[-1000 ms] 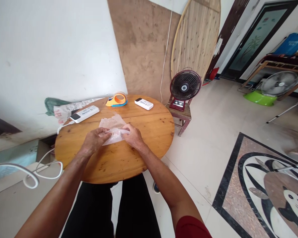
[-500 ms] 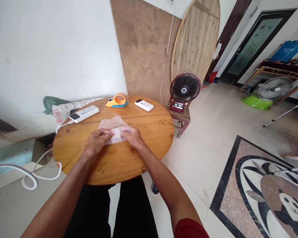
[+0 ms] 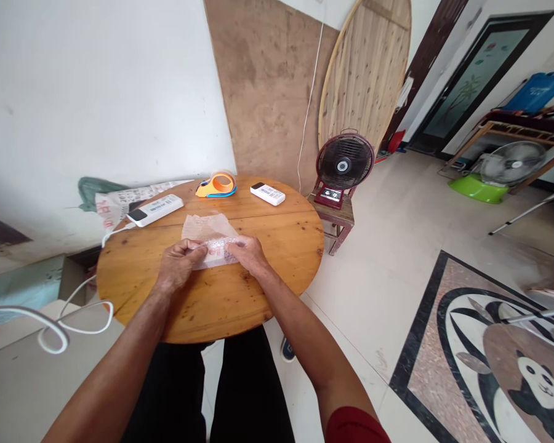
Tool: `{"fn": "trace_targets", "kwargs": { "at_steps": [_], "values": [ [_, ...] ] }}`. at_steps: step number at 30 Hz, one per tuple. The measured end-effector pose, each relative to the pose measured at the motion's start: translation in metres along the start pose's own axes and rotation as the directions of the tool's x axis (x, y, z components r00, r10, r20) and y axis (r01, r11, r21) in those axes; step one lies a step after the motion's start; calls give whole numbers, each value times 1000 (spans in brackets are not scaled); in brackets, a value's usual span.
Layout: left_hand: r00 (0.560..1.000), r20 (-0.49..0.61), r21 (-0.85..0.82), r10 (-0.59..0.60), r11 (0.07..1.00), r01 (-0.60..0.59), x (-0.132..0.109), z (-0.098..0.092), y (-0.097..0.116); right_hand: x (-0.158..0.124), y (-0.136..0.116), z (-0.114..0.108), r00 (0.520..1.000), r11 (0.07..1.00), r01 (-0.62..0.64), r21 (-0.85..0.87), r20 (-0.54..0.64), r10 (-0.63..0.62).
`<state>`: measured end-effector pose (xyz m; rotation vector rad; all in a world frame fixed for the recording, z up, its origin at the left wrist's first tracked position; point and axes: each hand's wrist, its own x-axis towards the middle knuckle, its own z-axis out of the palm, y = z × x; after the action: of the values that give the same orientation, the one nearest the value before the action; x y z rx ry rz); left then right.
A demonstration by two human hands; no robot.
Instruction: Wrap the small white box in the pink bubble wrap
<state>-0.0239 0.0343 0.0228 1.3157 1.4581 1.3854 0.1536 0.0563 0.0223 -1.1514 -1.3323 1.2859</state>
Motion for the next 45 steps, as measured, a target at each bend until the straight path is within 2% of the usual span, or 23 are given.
{"fn": "trace_targets", "kwargs": {
  "at_steps": [5,8,13,18,25,32,36,39,42,45],
  "values": [
    [1000,21,8,-20,1000,20,1,2,0,5,7,-1,999,999,24,-46,-31,-25],
    [999,16,7,-49,999,49,2,2,-2,9,11,-2,996,985,58,-164,-63,-69],
    [995,47,-20,-90,996,91,6,1,-6,11,11,-2,979,898,89,-431,-129,-160],
    [993,40,0,-109,994,109,9,1,-5,8,7,0,965,828,77,-556,-167,-202],
    [990,37,53,-133,990,131,8,1,2,6,2,2,963,673,90,-734,-109,-248],
    [990,39,59,-133,990,130,8,3,1,9,10,5,958,640,122,-759,-79,-277],
    [997,54,41,-55,998,53,7,4,1,10,11,5,958,633,116,-766,-81,-274],
    [993,94,116,73,990,-84,9,2,0,12,10,6,960,628,101,-771,-90,-265],
    [956,207,199,207,948,-248,13,-1,1,14,8,8,964,613,96,-784,-80,-254],
    [918,316,266,241,906,-330,16,-3,4,15,9,9,963,605,99,-790,-78,-260]
  ]
}}
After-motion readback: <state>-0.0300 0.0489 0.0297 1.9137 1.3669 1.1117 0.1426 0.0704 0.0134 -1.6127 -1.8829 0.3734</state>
